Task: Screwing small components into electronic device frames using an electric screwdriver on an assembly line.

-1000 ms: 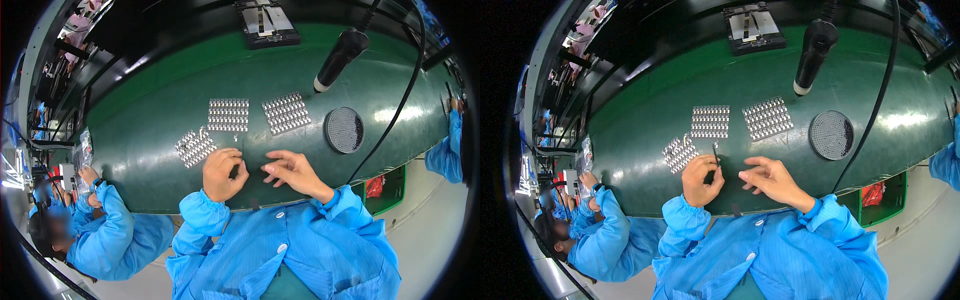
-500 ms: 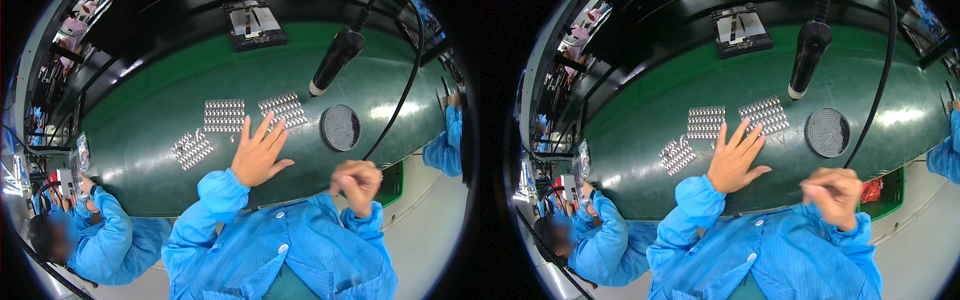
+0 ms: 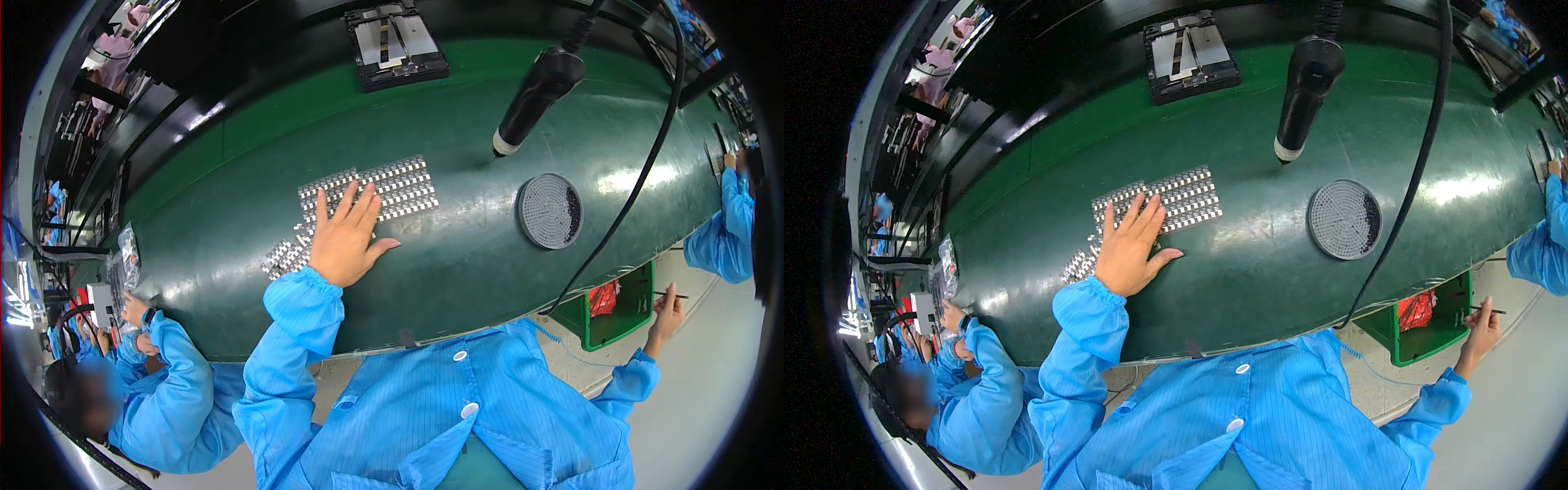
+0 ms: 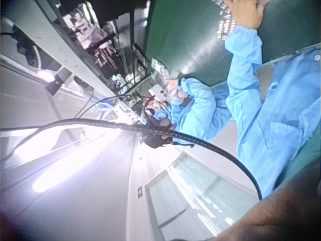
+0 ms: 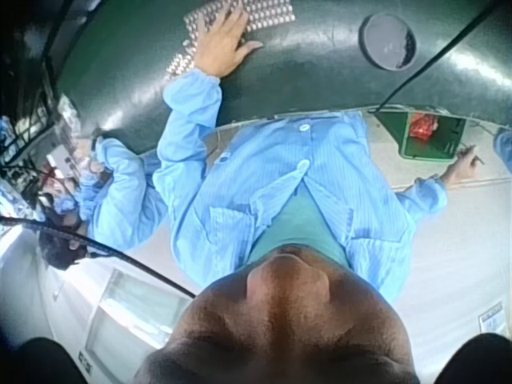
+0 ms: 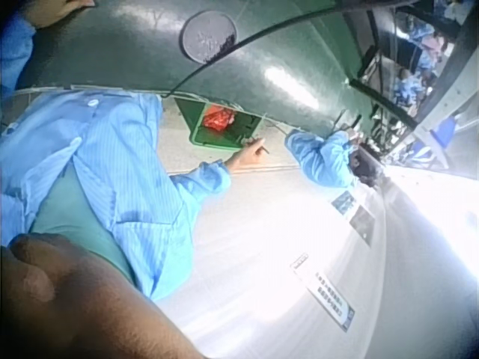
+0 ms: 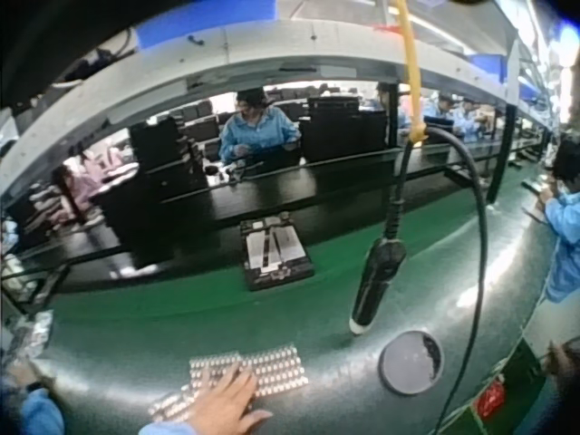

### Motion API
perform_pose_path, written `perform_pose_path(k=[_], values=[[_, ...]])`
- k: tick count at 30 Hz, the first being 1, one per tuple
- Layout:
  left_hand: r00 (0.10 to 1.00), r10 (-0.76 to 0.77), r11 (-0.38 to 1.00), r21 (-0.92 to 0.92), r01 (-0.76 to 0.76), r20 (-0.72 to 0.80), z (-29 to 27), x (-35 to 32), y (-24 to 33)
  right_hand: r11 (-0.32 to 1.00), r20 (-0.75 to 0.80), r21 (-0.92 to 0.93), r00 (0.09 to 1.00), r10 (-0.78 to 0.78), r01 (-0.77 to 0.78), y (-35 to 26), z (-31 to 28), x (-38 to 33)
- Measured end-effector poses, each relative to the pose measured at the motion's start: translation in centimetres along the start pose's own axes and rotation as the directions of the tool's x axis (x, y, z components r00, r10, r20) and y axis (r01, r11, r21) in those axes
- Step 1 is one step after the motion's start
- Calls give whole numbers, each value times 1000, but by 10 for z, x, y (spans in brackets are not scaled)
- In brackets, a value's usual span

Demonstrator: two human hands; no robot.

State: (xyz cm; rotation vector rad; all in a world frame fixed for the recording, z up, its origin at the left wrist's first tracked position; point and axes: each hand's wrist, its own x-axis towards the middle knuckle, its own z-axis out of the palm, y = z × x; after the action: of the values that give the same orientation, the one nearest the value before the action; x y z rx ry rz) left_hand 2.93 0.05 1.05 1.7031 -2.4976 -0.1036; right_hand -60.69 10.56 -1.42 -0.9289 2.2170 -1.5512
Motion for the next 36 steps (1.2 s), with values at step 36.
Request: perform_pose_path(k=[36], values=[[975,-54,952,-307,-16,-217,4,-56,62,935,834,222,550,-35,-277,-140,172,-231]])
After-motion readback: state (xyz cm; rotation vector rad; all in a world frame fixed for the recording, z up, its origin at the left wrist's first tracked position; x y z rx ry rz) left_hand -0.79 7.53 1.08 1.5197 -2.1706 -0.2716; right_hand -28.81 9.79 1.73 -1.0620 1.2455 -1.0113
